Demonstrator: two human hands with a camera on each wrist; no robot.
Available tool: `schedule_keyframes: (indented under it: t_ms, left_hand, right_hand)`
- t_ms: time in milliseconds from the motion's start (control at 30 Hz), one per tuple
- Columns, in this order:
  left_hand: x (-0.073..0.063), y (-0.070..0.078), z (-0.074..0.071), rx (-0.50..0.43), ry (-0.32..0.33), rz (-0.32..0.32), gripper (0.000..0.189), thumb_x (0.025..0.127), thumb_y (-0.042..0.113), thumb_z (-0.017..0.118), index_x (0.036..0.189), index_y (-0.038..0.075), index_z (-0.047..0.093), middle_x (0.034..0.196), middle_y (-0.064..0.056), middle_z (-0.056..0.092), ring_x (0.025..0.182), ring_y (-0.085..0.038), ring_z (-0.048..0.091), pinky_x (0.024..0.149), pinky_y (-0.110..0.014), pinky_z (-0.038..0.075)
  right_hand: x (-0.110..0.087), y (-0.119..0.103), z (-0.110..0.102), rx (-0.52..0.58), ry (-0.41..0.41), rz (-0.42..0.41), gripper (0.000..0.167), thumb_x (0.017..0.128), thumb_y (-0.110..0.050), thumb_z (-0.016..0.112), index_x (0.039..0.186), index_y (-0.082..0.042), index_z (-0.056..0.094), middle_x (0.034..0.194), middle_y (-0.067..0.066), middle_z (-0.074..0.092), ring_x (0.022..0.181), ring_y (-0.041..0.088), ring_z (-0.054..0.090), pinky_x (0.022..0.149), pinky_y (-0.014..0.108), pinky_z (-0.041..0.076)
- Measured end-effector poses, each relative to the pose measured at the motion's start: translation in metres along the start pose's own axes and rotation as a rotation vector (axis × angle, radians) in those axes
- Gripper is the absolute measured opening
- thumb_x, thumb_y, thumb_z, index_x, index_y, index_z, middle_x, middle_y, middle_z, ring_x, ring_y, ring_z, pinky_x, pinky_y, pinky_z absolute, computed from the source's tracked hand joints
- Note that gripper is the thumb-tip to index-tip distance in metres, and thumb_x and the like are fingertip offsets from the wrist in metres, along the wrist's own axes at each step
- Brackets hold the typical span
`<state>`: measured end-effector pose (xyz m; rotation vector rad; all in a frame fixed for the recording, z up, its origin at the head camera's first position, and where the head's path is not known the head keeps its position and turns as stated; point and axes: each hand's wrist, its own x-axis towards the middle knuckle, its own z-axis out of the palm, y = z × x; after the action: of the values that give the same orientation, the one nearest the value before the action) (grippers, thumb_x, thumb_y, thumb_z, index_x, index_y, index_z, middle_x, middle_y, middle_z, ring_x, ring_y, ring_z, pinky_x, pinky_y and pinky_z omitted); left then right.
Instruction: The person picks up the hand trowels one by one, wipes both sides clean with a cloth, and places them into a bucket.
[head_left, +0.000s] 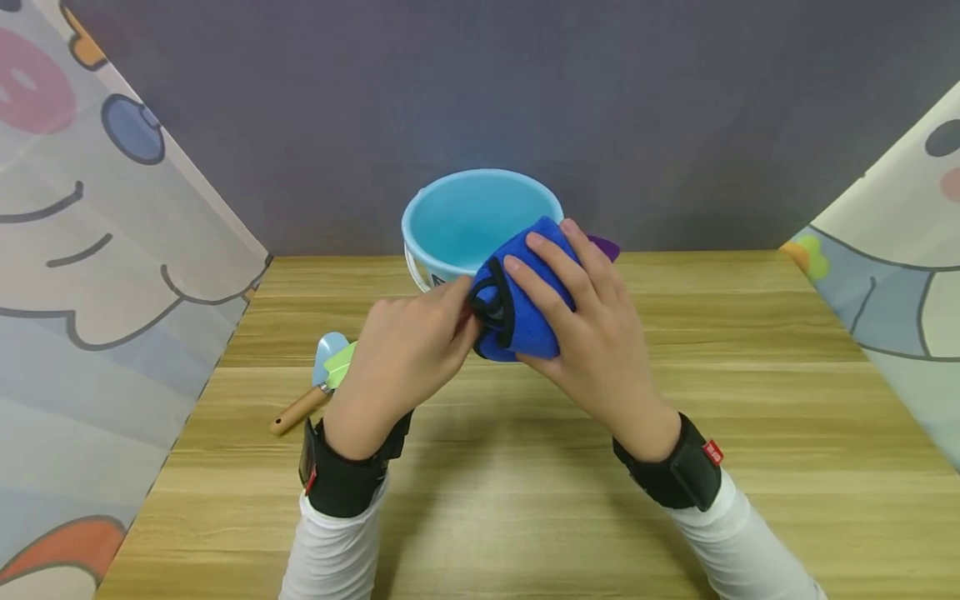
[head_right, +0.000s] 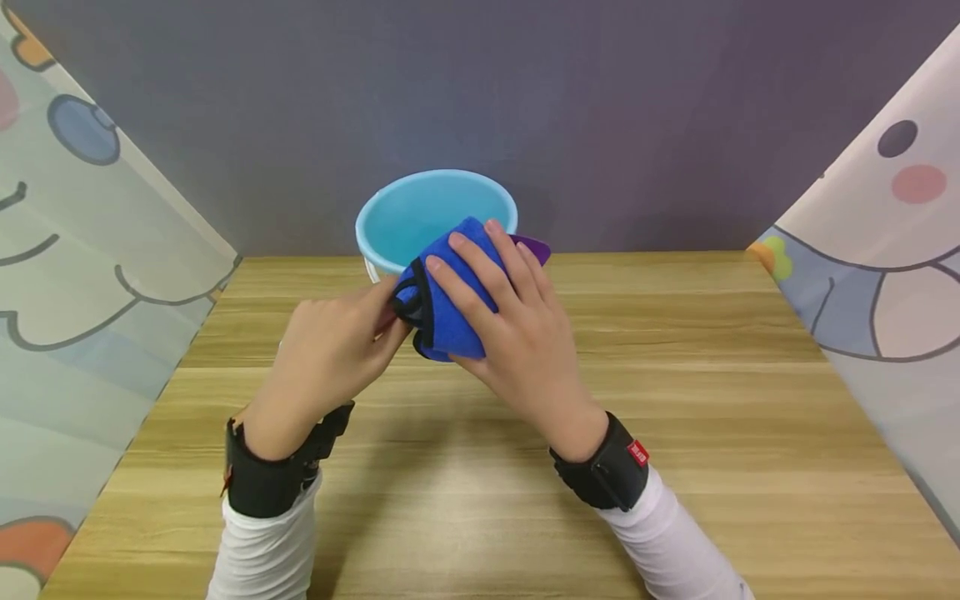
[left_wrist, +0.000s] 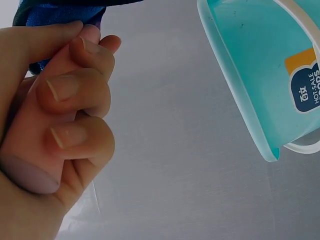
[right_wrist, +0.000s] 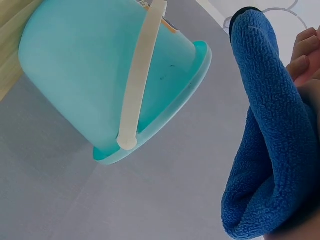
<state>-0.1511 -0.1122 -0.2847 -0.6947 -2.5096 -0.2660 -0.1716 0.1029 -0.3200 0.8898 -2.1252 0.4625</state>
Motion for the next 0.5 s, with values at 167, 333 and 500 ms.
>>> schedule_keyframes:
  t_ms: [167, 333, 500]
  left_hand:
    - [-0.0002, -0.0008, 0.0014, -0.003, 0.006, 0.004, 0.019, 0.098, 0.017, 0.06, 0.083, 0.011, 0.05, 0.061, 0.003, 0.042, 0.05, -0.014, 0.042, 0.044, -0.029, 0.031]
    - [-0.0003, -0.0009, 0.0016, -0.006, 0.009, 0.002, 0.018, 0.098, 0.017, 0.06, 0.084, 0.011, 0.051, 0.062, 0.002, 0.043, 0.051, -0.014, 0.042, 0.045, -0.028, 0.03]
    - [0.0004, -0.0008, 0.0008, -0.007, 0.0, -0.006, 0.018, 0.098, 0.019, 0.061, 0.085, 0.011, 0.052, 0.062, 0.003, 0.044, 0.051, -0.014, 0.043, 0.045, -0.029, 0.03]
  right_hand:
    - [0.0, 0.0004, 0.0013, -0.009, 0.003, 0.007, 0.099, 0.067, -0.04, 0.096, 0.149, -0.02, 0.044, 0.158, 0.01, 0.042, 0.155, 0.036, 0.028, 0.125, 0.055, 0.028]
    - [0.0005, 0.0007, 0.0023, -0.014, 0.008, 0.012, 0.099, 0.067, -0.04, 0.096, 0.149, -0.02, 0.045, 0.158, 0.01, 0.042, 0.154, 0.035, 0.029, 0.125, 0.054, 0.028]
    - [0.0, 0.0017, 0.0032, -0.015, 0.012, 0.016, 0.101, 0.065, -0.04, 0.097, 0.149, -0.02, 0.045, 0.158, 0.01, 0.042, 0.154, 0.035, 0.03, 0.125, 0.053, 0.028]
